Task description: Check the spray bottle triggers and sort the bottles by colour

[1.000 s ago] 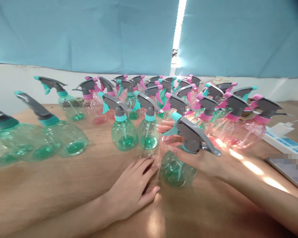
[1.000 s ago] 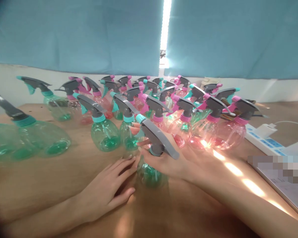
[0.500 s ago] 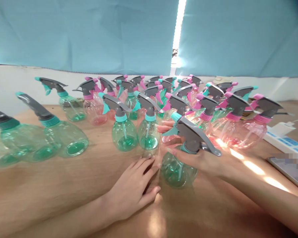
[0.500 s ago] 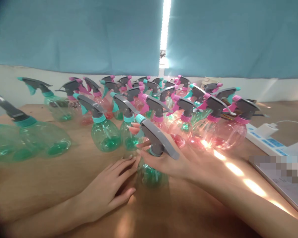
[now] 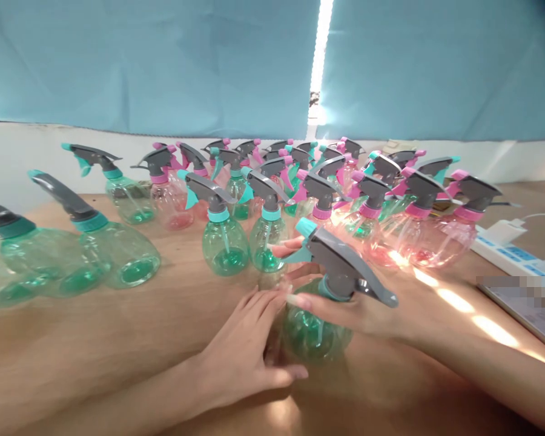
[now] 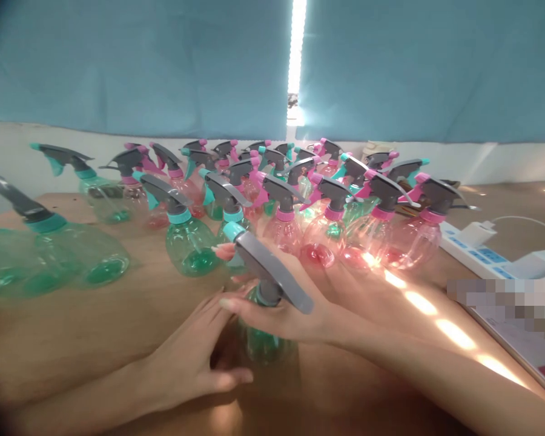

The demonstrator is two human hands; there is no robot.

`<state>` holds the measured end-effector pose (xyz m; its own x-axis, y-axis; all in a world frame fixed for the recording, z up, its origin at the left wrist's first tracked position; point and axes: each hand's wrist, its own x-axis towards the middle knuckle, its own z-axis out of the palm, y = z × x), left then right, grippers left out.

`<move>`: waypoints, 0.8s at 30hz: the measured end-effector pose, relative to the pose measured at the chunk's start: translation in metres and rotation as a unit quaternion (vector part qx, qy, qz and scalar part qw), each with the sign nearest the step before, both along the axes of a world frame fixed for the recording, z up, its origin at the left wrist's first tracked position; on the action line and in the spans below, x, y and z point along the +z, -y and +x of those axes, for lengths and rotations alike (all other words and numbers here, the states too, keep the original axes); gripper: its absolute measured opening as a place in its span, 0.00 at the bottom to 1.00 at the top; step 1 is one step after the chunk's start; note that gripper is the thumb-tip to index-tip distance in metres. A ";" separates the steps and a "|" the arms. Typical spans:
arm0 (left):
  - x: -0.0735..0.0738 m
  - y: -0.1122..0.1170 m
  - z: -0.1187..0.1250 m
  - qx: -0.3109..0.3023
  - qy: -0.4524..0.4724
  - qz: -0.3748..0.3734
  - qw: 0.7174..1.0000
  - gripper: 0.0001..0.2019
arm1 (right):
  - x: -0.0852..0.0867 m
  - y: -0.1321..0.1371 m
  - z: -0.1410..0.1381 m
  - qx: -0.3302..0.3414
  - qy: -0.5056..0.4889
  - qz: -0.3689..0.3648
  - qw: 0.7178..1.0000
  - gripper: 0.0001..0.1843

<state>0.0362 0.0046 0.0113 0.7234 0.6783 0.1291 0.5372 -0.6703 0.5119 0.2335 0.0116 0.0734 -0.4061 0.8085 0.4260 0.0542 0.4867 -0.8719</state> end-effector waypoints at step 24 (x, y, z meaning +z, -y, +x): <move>0.008 0.009 0.006 0.024 0.064 -0.036 0.997 0.43 | 0.009 0.005 -0.001 0.002 0.050 0.080 0.996 0.19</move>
<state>0.0423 -0.0041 0.0197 0.6709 0.7224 0.1672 0.4953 -0.6044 0.6240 0.2325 0.0071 0.0823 -0.4560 0.7323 0.5057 0.1353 0.6187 -0.7739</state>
